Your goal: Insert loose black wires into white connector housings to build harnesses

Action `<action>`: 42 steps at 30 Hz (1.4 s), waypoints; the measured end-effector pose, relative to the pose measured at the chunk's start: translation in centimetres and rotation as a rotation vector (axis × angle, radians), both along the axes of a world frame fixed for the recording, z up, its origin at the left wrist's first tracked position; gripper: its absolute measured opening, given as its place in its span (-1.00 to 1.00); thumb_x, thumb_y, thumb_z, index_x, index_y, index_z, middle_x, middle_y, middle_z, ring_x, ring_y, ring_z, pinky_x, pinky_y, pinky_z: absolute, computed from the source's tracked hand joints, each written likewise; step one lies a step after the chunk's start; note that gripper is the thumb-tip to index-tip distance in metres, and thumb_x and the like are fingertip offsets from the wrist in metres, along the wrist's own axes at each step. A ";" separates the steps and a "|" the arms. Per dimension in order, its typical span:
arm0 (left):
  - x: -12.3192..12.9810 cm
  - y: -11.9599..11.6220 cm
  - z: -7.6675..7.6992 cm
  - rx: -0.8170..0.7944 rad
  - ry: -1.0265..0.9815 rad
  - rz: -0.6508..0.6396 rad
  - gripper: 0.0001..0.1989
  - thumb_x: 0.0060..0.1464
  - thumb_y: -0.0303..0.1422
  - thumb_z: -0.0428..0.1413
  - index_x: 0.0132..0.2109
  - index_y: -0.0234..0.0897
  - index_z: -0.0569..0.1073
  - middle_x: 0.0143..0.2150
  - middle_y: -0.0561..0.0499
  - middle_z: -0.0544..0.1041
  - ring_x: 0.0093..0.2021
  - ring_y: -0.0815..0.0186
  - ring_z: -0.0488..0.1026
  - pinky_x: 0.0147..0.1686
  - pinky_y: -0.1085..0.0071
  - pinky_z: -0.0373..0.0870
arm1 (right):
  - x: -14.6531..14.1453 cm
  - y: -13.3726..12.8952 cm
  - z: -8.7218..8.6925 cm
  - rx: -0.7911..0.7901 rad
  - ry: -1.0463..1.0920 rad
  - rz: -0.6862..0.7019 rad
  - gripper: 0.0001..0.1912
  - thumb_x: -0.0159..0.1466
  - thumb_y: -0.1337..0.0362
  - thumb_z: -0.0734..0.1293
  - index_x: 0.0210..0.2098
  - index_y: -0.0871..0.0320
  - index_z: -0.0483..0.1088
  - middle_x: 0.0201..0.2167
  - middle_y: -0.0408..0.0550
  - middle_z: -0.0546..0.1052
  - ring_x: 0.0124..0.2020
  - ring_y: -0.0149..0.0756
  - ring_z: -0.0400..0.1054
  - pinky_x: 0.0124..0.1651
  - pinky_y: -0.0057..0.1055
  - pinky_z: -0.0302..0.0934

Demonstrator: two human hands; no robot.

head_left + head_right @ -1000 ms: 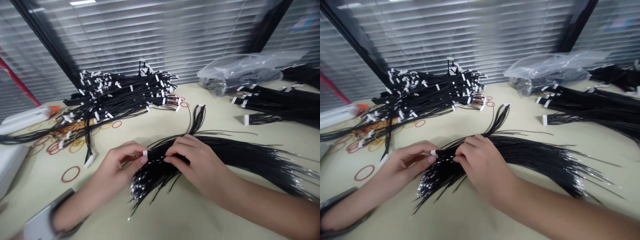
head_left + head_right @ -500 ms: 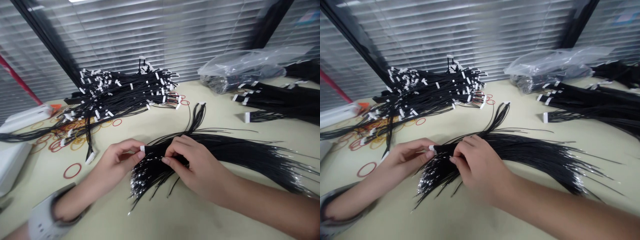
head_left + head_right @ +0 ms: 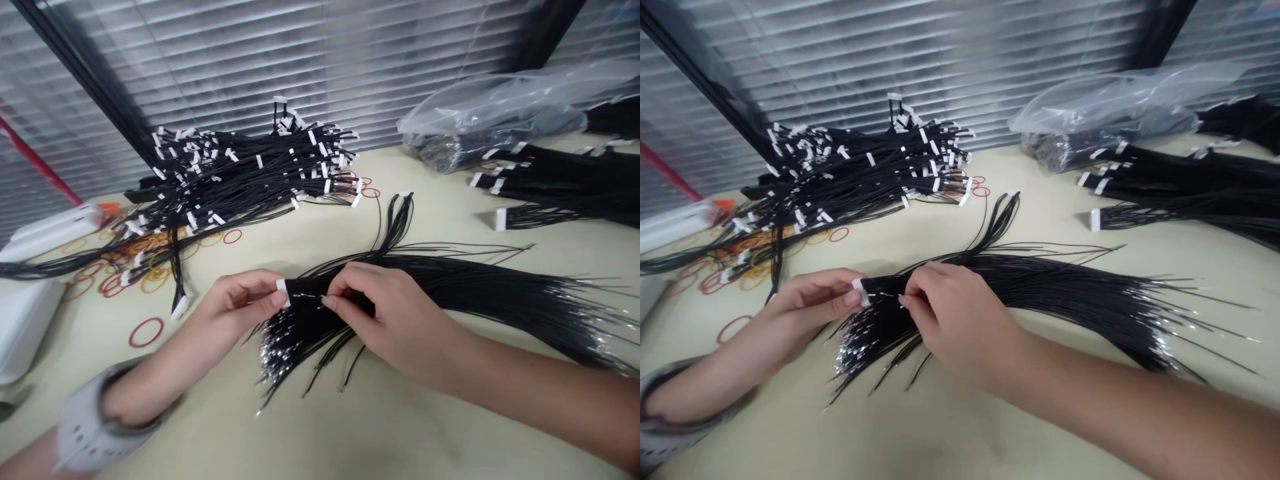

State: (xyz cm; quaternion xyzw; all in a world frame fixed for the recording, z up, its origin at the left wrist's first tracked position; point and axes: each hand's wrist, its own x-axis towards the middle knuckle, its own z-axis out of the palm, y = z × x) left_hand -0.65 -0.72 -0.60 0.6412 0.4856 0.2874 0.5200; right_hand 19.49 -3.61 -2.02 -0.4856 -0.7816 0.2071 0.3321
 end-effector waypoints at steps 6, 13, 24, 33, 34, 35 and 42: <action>-0.1 0.0 0.0 -0.048 -0.045 -0.028 -0.98 -0.03 -0.39 0.16 -0.37 -0.22 0.48 -0.45 0.14 0.42 -0.42 0.49 0.31 -0.41 0.61 0.23 | 0.1 -0.1 0.1 -0.006 -0.004 0.024 -0.88 0.18 0.40 0.21 -0.47 0.16 0.32 -0.48 -0.19 0.40 -0.45 -0.46 0.24 -0.44 -0.50 0.07; -0.1 0.0 -0.1 -0.026 -0.038 -0.041 -0.97 0.00 -0.42 0.14 -0.36 -0.21 0.48 -0.46 0.17 0.43 -0.42 0.52 0.31 -0.40 0.63 0.21 | 0.1 -0.1 0.0 0.008 0.014 0.026 -0.90 0.17 0.42 0.20 -0.45 0.17 0.29 -0.48 -0.20 0.37 -0.43 -0.47 0.22 -0.41 -0.51 0.07; -0.1 0.0 -0.2 -0.056 -0.056 -0.029 -0.96 -0.02 -0.38 0.16 -0.37 -0.24 0.46 -0.45 0.14 0.40 -0.41 0.48 0.30 -0.39 0.60 0.22 | -0.1 -0.4 0.1 0.028 0.057 -0.001 -0.86 0.18 0.41 0.21 -0.48 0.16 0.35 -0.51 -0.21 0.38 -0.44 -0.49 0.24 -0.40 -0.52 0.08; -0.4 0.0 -0.2 -0.092 -0.044 -0.065 -0.91 -0.02 -0.31 0.16 -0.35 -0.24 0.48 -0.42 0.12 0.42 -0.37 0.46 0.31 -0.35 0.61 0.22 | -0.3 -0.3 0.0 0.066 0.009 0.013 -0.88 0.14 0.42 0.22 -0.51 0.20 0.32 -0.52 -0.19 0.35 -0.48 -0.48 0.19 -0.47 -0.51 0.02; -0.4 0.0 -0.2 -0.095 -0.044 -0.066 -0.91 -0.02 -0.31 0.16 -0.35 -0.24 0.48 -0.42 0.11 0.43 -0.36 0.46 0.32 -0.35 0.61 0.22 | -0.3 -0.4 0.0 0.075 0.011 0.016 -0.88 0.14 0.42 0.22 -0.51 0.21 0.32 -0.52 -0.19 0.35 -0.48 -0.48 0.18 -0.47 -0.51 0.02; -0.4 0.0 -0.1 -0.094 -0.044 -0.067 -0.91 -0.02 -0.31 0.16 -0.35 -0.23 0.48 -0.42 0.11 0.43 -0.36 0.46 0.32 -0.35 0.60 0.22 | -0.3 -0.4 0.0 0.083 0.014 0.020 -0.89 0.14 0.42 0.22 -0.51 0.21 0.32 -0.52 -0.19 0.35 -0.48 -0.48 0.18 -0.46 -0.52 0.03; -0.3 0.1 0.0 -0.097 -0.030 -0.100 -0.90 0.00 -0.30 0.15 -0.35 -0.22 0.49 -0.41 0.11 0.45 -0.36 0.45 0.33 -0.34 0.60 0.22 | -0.3 -0.3 -0.2 0.138 -0.004 0.044 -0.90 0.13 0.42 0.23 -0.51 0.23 0.32 -0.52 -0.18 0.33 -0.48 -0.49 0.18 -0.46 -0.52 0.04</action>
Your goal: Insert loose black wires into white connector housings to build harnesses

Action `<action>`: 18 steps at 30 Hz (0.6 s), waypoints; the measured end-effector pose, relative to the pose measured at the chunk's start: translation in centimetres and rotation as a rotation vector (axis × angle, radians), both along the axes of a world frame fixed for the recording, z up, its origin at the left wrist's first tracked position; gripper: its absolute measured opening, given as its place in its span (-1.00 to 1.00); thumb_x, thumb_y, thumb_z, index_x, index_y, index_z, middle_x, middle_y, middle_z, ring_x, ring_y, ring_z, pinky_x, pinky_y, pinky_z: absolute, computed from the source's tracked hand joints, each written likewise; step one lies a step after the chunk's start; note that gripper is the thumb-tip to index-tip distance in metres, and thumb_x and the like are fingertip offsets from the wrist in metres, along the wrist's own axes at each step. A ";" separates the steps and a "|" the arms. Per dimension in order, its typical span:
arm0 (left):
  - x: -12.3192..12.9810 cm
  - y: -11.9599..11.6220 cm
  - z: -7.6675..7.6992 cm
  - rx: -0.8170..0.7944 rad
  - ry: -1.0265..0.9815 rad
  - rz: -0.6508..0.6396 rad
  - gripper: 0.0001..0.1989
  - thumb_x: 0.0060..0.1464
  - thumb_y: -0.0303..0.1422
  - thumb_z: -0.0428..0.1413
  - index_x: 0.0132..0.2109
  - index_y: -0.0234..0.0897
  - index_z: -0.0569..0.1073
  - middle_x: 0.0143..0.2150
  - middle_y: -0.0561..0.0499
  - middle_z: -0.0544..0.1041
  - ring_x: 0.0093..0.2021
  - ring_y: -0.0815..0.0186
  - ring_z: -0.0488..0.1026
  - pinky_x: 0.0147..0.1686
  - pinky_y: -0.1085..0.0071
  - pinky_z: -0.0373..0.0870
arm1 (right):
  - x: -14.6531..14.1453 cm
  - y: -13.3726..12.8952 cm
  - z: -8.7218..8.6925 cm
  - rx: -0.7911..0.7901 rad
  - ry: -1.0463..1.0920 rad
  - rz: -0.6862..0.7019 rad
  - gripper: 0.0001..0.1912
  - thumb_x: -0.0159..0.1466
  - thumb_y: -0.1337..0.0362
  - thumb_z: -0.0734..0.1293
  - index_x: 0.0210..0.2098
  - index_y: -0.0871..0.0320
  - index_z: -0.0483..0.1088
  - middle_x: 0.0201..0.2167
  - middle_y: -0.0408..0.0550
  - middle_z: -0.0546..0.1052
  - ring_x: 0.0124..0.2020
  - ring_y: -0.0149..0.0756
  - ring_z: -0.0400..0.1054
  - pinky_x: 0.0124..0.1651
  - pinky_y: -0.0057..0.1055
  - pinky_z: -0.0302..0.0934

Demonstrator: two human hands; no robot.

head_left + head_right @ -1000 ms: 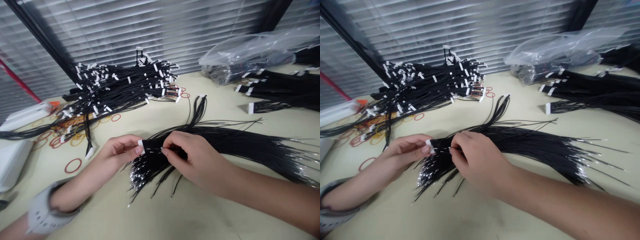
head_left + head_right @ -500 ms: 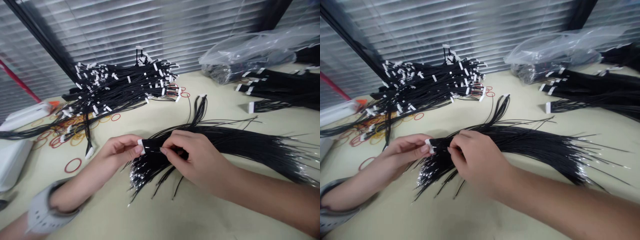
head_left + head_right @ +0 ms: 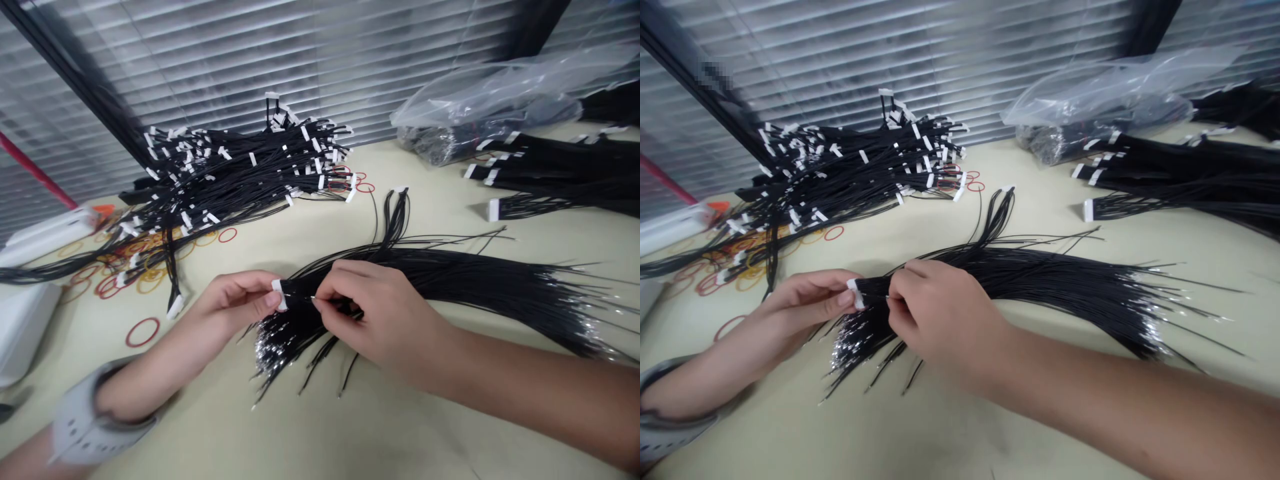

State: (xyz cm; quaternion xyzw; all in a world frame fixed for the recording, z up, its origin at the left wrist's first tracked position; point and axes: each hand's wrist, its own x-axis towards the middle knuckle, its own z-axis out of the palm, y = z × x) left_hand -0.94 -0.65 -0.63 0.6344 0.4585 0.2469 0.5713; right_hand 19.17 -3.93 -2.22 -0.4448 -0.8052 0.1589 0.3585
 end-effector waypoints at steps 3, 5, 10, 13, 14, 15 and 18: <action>0.0 0.0 0.0 0.013 -0.002 -0.008 -0.90 0.00 -0.30 0.15 -0.35 -0.22 0.50 -0.41 0.12 0.45 -0.36 0.47 0.32 -0.35 0.62 0.22 | 0.0 0.0 -0.1 0.057 -0.021 0.027 -0.89 0.13 0.43 0.23 -0.52 0.25 0.33 -0.53 -0.17 0.32 -0.48 -0.48 0.18 -0.44 -0.52 0.05; -0.1 0.0 0.0 0.020 -0.015 -0.015 -0.92 0.00 -0.32 0.15 -0.35 -0.21 0.50 -0.41 0.13 0.45 -0.36 0.48 0.32 -0.35 0.63 0.22 | 0.0 0.0 -0.1 0.089 -0.037 0.040 -0.89 0.13 0.44 0.23 -0.52 0.25 0.33 -0.54 -0.16 0.32 -0.48 -0.48 0.18 -0.43 -0.51 0.06; -0.2 0.0 -0.1 0.029 -0.018 -0.032 -0.92 0.00 -0.33 0.15 -0.32 -0.19 0.52 -0.42 0.14 0.47 -0.38 0.50 0.33 -0.38 0.65 0.22 | 0.1 0.0 0.0 0.124 -0.043 0.041 -0.86 0.16 0.44 0.22 -0.50 0.27 0.35 -0.54 -0.14 0.32 -0.48 -0.47 0.18 -0.42 -0.51 0.08; -0.1 -0.1 -0.1 0.026 -0.028 -0.021 -0.89 -0.01 -0.36 0.16 -0.27 -0.16 0.54 -0.41 0.14 0.49 -0.38 0.50 0.34 -0.37 0.65 0.23 | 0.1 0.1 0.1 0.099 -0.030 0.044 -0.87 0.16 0.43 0.22 -0.49 0.27 0.36 -0.52 -0.14 0.32 -0.48 -0.47 0.18 -0.42 -0.51 0.07; 0.0 -0.1 0.0 0.024 -0.026 -0.020 -0.87 -0.01 -0.37 0.16 -0.25 -0.15 0.54 -0.40 0.13 0.50 -0.38 0.49 0.35 -0.37 0.64 0.24 | 0.1 0.1 0.1 0.087 -0.023 0.046 -0.87 0.16 0.43 0.22 -0.49 0.27 0.36 -0.52 -0.15 0.32 -0.47 -0.48 0.19 -0.43 -0.52 0.07; 0.0 -0.1 0.0 0.027 -0.022 -0.021 -0.86 0.00 -0.39 0.16 -0.24 -0.15 0.54 -0.40 0.13 0.51 -0.38 0.49 0.36 -0.37 0.64 0.25 | 0.1 0.1 0.1 0.073 -0.017 0.050 -0.88 0.16 0.43 0.23 -0.49 0.26 0.36 -0.52 -0.15 0.33 -0.47 -0.48 0.19 -0.42 -0.52 0.07; 0.2 -0.3 0.3 0.058 0.012 -0.034 -0.83 0.01 -0.44 0.14 -0.23 -0.12 0.55 -0.41 0.14 0.53 -0.39 0.49 0.37 -0.38 0.64 0.25 | -0.1 0.1 0.0 0.049 -0.002 0.064 -0.90 0.16 0.43 0.23 -0.47 0.26 0.37 -0.52 -0.16 0.34 -0.46 -0.49 0.20 -0.42 -0.53 0.06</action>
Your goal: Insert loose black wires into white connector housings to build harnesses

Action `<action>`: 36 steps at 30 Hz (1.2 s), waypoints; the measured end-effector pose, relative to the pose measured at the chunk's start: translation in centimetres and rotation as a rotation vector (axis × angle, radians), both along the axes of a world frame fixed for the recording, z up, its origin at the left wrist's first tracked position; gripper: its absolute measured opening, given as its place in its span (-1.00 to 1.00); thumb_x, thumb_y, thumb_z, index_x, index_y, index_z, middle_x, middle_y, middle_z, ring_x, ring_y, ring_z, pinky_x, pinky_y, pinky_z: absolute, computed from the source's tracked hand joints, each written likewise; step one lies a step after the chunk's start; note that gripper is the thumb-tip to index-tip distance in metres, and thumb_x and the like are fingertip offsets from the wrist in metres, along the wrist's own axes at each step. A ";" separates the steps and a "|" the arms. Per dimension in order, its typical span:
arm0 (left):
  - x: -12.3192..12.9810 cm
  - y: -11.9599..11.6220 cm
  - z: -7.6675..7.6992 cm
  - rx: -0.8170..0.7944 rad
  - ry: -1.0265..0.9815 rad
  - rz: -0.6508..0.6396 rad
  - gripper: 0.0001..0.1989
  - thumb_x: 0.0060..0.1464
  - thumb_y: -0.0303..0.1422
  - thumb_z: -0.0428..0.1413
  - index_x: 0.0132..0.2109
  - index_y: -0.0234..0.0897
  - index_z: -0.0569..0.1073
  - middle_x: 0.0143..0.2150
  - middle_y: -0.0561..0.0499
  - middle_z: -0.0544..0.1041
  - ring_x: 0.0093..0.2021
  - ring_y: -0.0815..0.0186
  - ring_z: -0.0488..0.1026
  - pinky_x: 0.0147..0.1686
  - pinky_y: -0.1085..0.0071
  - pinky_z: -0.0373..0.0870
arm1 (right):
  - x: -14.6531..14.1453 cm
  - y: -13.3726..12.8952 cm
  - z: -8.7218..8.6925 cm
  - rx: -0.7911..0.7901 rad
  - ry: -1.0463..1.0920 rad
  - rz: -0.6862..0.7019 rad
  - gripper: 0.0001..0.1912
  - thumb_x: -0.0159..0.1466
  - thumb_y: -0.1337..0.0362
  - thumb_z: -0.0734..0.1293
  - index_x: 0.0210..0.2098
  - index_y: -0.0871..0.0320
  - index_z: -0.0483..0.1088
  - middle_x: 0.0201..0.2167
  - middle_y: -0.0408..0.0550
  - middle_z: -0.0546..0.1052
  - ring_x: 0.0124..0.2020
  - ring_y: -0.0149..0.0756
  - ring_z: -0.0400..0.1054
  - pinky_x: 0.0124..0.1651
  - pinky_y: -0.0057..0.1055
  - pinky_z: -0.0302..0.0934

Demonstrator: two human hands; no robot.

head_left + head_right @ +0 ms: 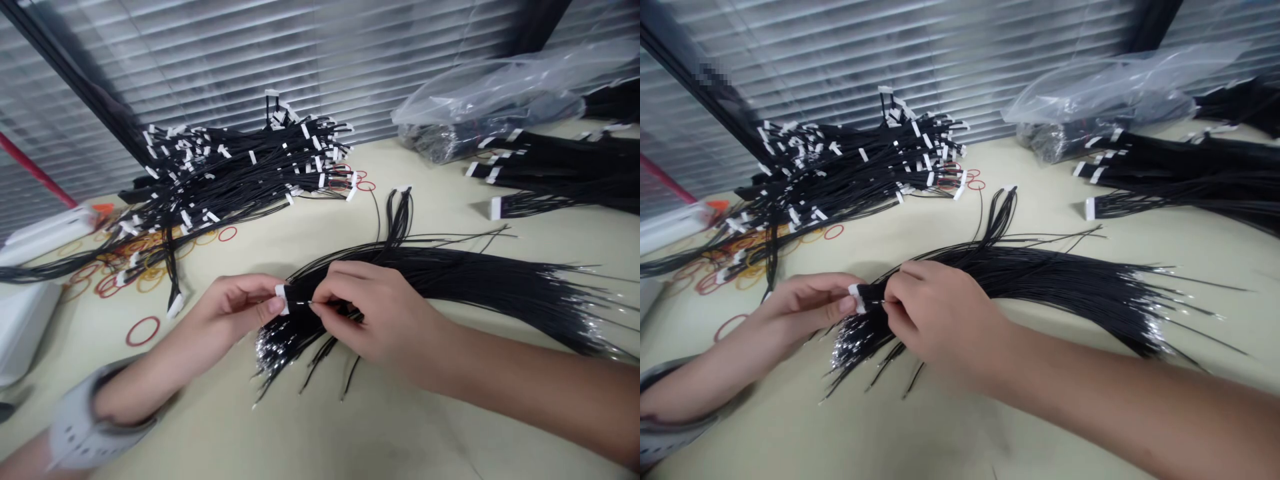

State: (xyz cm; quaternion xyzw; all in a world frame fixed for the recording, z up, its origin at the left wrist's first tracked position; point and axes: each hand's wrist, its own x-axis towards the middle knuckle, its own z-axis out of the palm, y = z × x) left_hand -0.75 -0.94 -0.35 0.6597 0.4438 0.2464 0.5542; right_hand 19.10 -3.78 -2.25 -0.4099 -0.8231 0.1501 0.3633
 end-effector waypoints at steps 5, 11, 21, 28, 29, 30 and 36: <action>0.3 -0.3 0.4 0.040 0.054 -0.009 -0.82 0.01 -0.44 0.13 -0.22 -0.11 0.55 -0.41 0.13 0.54 -0.40 0.49 0.37 -0.38 0.64 0.26 | -0.2 -0.1 -0.2 0.026 -0.007 0.030 -0.88 0.18 0.40 0.22 -0.46 0.25 0.36 -0.51 -0.16 0.33 -0.46 -0.49 0.19 -0.42 -0.52 0.06; 0.4 -0.6 0.3 0.027 0.066 0.009 -0.85 0.00 -0.40 0.14 -0.24 -0.17 0.55 -0.44 0.09 0.51 -0.42 0.45 0.34 -0.41 0.60 0.26 | -0.3 -0.3 -0.3 0.025 -0.002 0.019 -0.86 0.20 0.39 0.20 -0.45 0.25 0.35 -0.49 -0.15 0.34 -0.45 -0.48 0.19 -0.41 -0.51 0.06; 0.5 -0.6 0.3 -0.010 0.057 -0.001 -0.87 0.00 -0.41 0.13 -0.28 -0.20 0.55 -0.47 0.09 0.48 -0.45 0.45 0.32 -0.44 0.60 0.25 | -0.1 0.1 -0.2 0.044 0.030 0.091 -0.92 0.16 0.43 0.24 -0.45 0.25 0.36 -0.51 -0.16 0.34 -0.47 -0.48 0.18 -0.43 -0.52 0.05; 0.7 -1.0 0.5 0.109 0.153 -0.040 -0.90 0.00 -0.38 0.12 -0.34 -0.23 0.55 -0.48 0.08 0.47 -0.44 0.42 0.32 -0.46 0.59 0.26 | -0.6 -0.4 -0.5 0.108 0.028 0.074 -0.85 0.19 0.43 0.21 -0.47 0.27 0.38 -0.55 -0.13 0.32 -0.50 -0.46 0.15 -0.44 -0.51 0.02; 0.7 -1.0 0.6 0.123 0.164 -0.042 -0.90 -0.01 -0.39 0.12 -0.35 -0.23 0.55 -0.48 0.08 0.47 -0.45 0.42 0.32 -0.47 0.59 0.27 | -0.6 -0.5 -0.6 0.120 0.036 0.072 -0.84 0.20 0.43 0.21 -0.47 0.28 0.38 -0.55 -0.13 0.31 -0.51 -0.47 0.15 -0.44 -0.51 0.02; 0.8 -1.1 0.6 0.139 0.176 -0.048 -0.89 -0.01 -0.41 0.12 -0.34 -0.22 0.55 -0.49 0.09 0.47 -0.45 0.42 0.32 -0.47 0.59 0.27 | -0.7 -0.5 -0.6 0.131 0.045 0.069 -0.84 0.19 0.44 0.21 -0.48 0.28 0.37 -0.56 -0.13 0.31 -0.51 -0.47 0.14 -0.44 -0.51 0.01; 1.2 -1.5 0.7 0.181 0.169 -0.037 -0.87 -0.05 -0.47 0.11 -0.36 -0.24 0.56 -0.49 0.07 0.50 -0.46 0.40 0.34 -0.47 0.56 0.30 | -0.8 -0.6 -1.1 0.141 0.108 0.084 -0.87 0.18 0.45 0.21 -0.48 0.27 0.34 -0.56 -0.15 0.27 -0.52 -0.47 0.10 -0.46 -0.51 0.01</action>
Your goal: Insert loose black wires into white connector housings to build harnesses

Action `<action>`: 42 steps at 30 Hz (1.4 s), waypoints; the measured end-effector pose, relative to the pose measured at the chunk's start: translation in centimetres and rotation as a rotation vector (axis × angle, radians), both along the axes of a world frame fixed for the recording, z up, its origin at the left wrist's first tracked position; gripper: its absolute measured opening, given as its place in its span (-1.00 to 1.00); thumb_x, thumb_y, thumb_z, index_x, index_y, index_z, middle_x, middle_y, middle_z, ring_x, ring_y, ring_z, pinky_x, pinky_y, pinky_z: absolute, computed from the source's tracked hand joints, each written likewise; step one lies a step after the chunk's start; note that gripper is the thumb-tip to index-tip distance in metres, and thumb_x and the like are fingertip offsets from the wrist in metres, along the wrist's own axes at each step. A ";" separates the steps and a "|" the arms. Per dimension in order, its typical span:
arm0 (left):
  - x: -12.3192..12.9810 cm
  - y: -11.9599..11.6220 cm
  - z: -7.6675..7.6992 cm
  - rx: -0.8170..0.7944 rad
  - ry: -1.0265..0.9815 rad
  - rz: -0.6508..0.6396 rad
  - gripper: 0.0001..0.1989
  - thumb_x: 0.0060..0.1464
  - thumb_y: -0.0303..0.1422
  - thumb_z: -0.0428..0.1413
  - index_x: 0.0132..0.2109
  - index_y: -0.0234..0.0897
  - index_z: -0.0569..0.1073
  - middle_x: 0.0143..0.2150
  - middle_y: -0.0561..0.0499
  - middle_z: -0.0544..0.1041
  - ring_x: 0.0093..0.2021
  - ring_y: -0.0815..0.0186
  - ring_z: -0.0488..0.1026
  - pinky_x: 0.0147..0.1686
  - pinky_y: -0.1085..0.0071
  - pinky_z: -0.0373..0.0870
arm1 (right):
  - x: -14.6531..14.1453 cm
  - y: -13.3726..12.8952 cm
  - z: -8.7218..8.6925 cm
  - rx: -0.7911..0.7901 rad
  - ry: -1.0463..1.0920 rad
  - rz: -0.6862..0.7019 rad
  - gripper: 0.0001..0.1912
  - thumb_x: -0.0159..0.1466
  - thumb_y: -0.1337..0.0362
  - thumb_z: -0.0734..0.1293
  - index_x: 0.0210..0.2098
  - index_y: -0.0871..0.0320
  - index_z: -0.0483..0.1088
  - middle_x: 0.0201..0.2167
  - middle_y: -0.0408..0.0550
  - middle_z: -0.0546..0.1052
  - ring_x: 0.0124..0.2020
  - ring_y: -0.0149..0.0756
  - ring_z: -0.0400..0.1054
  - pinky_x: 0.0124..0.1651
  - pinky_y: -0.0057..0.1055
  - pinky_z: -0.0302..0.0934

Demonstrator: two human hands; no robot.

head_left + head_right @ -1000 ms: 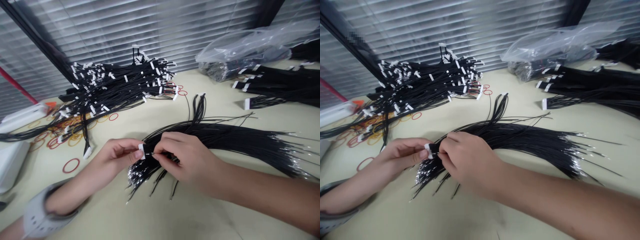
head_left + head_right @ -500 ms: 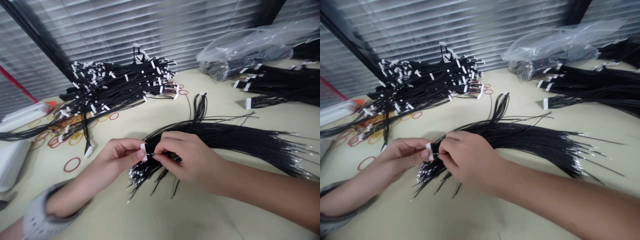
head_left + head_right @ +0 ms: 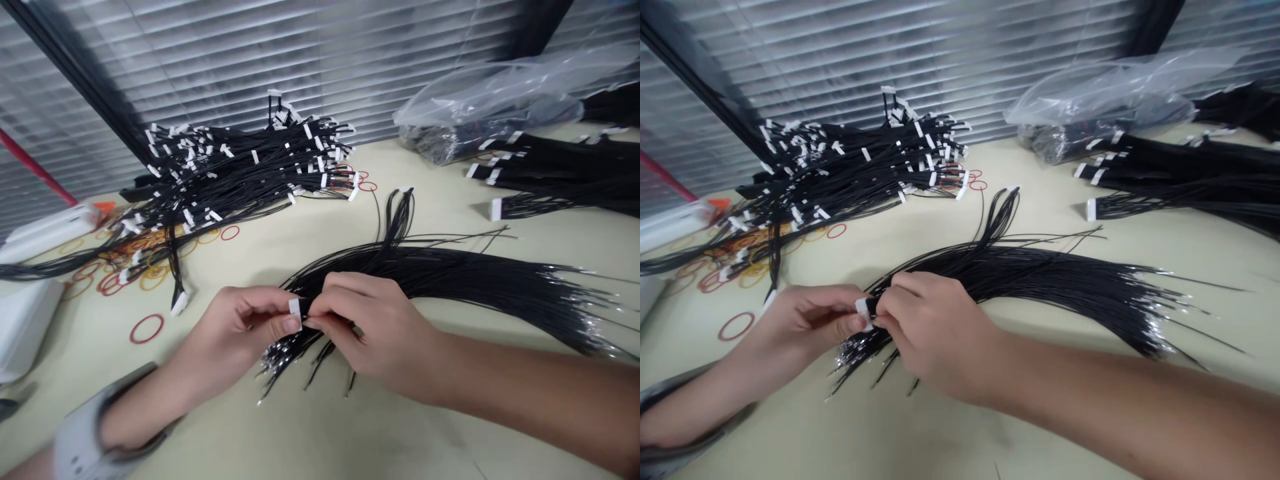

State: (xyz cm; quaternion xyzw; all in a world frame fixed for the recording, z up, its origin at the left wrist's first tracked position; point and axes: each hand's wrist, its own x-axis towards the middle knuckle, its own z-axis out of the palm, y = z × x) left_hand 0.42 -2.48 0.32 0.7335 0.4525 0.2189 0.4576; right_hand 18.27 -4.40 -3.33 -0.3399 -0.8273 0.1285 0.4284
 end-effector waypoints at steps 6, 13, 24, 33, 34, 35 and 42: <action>-0.1 -0.2 0.1 0.050 0.045 -0.015 -0.90 -0.04 -0.43 0.11 -0.40 -0.27 0.54 -0.51 0.07 0.49 -0.47 0.38 0.34 -0.48 0.54 0.30 | -0.1 0.1 0.1 0.059 -0.054 0.025 -0.80 0.23 0.45 0.16 -0.50 0.27 0.32 -0.57 -0.14 0.24 -0.53 -0.46 0.08 -0.47 -0.50 0.02; -0.4 1.0 -0.2 0.016 -0.048 0.049 -0.89 -0.01 -0.40 0.12 -0.30 -0.27 0.52 -0.43 0.05 0.52 -0.43 0.39 0.38 -0.43 0.54 0.31 | 0.6 0.5 0.7 0.071 -0.046 -0.084 -0.83 0.25 0.40 0.17 -0.39 0.25 0.37 -0.46 -0.06 0.35 -0.40 -0.40 0.20 -0.33 -0.46 0.14; -1.0 1.5 -0.8 -0.198 -0.240 0.116 -0.94 -0.02 -0.38 0.16 -0.41 -0.27 0.48 -0.47 0.10 0.47 -0.42 0.45 0.35 -0.39 0.59 0.28 | 1.0 0.5 0.0 0.215 -0.210 -0.095 -0.73 0.27 0.49 0.06 -0.19 0.28 0.35 -0.38 0.01 0.31 -0.33 -0.35 0.14 -0.29 -0.41 0.16; -1.0 1.6 -0.7 -0.211 -0.247 0.083 -0.95 0.02 -0.42 0.13 -0.38 -0.23 0.50 -0.47 0.14 0.45 -0.46 0.50 0.31 -0.45 0.64 0.22 | 1.8 0.4 0.9 0.306 -0.250 0.101 -0.75 0.27 0.48 0.11 -0.31 0.27 0.41 -0.43 -0.04 0.45 -0.35 -0.36 0.24 -0.31 -0.38 0.15; -0.9 1.6 -0.7 -0.212 -0.247 0.079 -0.94 0.03 -0.42 0.13 -0.38 -0.23 0.50 -0.47 0.14 0.45 -0.46 0.51 0.31 -0.45 0.66 0.22 | 1.8 0.4 0.9 0.289 -0.235 0.068 -0.75 0.26 0.49 0.11 -0.32 0.27 0.41 -0.44 -0.03 0.45 -0.36 -0.36 0.24 -0.31 -0.38 0.15; -0.9 1.6 -0.7 -0.215 -0.245 0.077 -0.94 0.03 -0.43 0.13 -0.38 -0.23 0.50 -0.47 0.15 0.44 -0.45 0.52 0.31 -0.44 0.67 0.22 | 1.8 0.4 0.8 0.272 -0.216 0.027 -0.76 0.25 0.49 0.12 -0.32 0.28 0.42 -0.44 -0.03 0.44 -0.37 -0.36 0.23 -0.31 -0.38 0.15; -0.9 1.5 -0.7 -0.234 -0.241 0.071 -0.95 0.02 -0.43 0.13 -0.36 -0.25 0.51 -0.46 0.14 0.45 -0.43 0.53 0.31 -0.42 0.69 0.22 | 1.7 0.4 0.9 0.242 -0.232 -0.056 -0.77 0.24 0.49 0.12 -0.32 0.28 0.41 -0.43 -0.02 0.39 -0.41 -0.37 0.18 -0.33 -0.39 0.10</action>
